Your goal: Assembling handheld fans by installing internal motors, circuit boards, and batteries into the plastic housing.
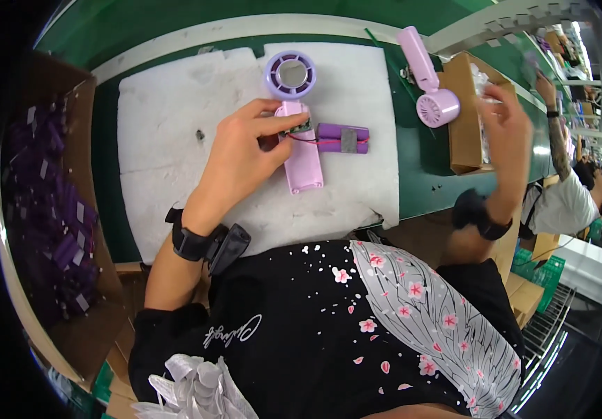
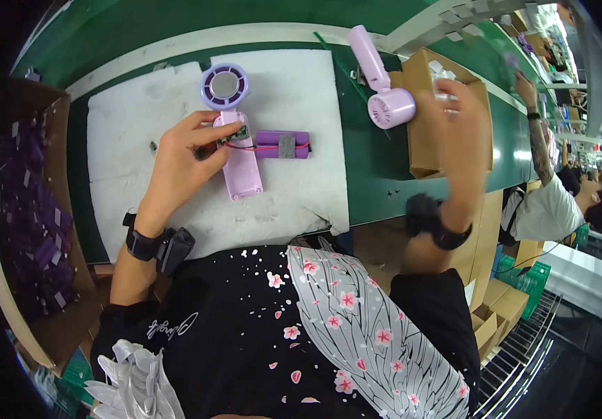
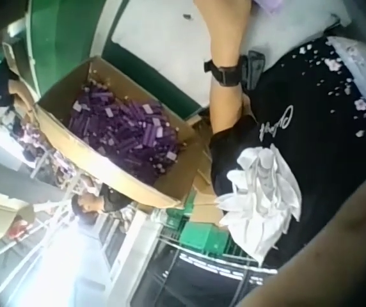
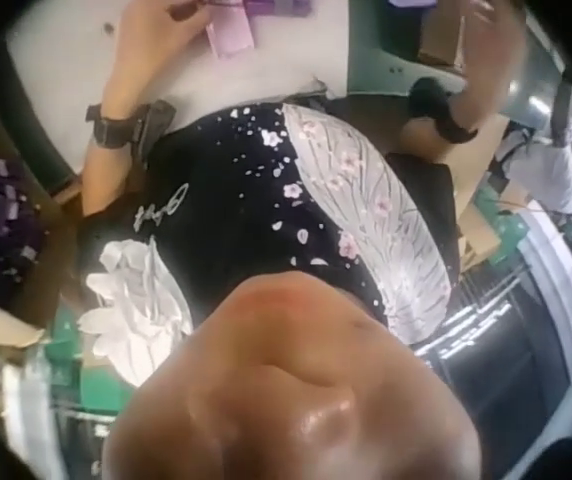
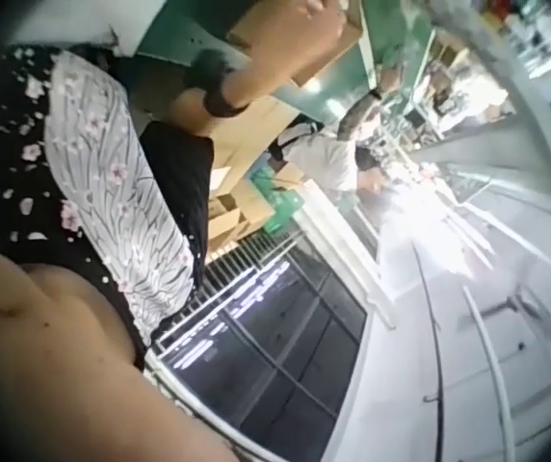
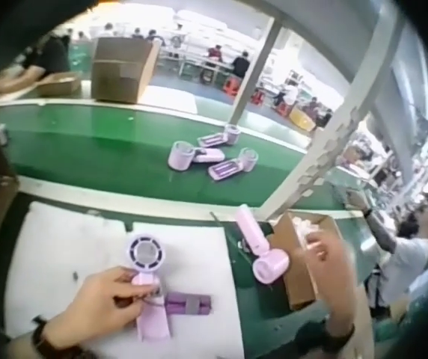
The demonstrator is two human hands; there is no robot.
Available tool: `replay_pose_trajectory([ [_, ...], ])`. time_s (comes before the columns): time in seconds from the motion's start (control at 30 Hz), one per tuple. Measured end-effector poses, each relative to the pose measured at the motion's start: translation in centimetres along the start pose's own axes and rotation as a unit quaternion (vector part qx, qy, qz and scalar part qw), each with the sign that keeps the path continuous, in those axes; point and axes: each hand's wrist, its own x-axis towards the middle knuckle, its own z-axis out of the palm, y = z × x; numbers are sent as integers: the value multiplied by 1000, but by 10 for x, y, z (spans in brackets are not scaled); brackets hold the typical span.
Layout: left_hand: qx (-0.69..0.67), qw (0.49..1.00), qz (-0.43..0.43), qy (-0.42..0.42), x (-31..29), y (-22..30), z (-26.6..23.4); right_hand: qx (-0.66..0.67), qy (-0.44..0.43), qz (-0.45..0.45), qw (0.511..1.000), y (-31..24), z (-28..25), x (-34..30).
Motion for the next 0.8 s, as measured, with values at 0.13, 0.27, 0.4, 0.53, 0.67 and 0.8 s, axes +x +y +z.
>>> replay_pose_trajectory([
  [0.13,-7,1000,8,4,0,-4,1,132,-194,-413,880,-34,82,-42],
  [0.27,-7,999,38,22,1,-5,3,70,-208,-446,868,-45,106,-39],
  [0.4,-16,999,34,30,3,-3,2,133,-457,-200,857,-52,81,-32],
  [0.53,21,997,73,27,1,-7,1,323,-601,-34,730,-49,78,-35],
  [0.67,-2,998,66,19,2,-4,2,486,-613,31,622,-42,76,-44],
  [0.8,36,996,83,26,3,-2,1,570,-601,-2,560,-37,79,-48],
])
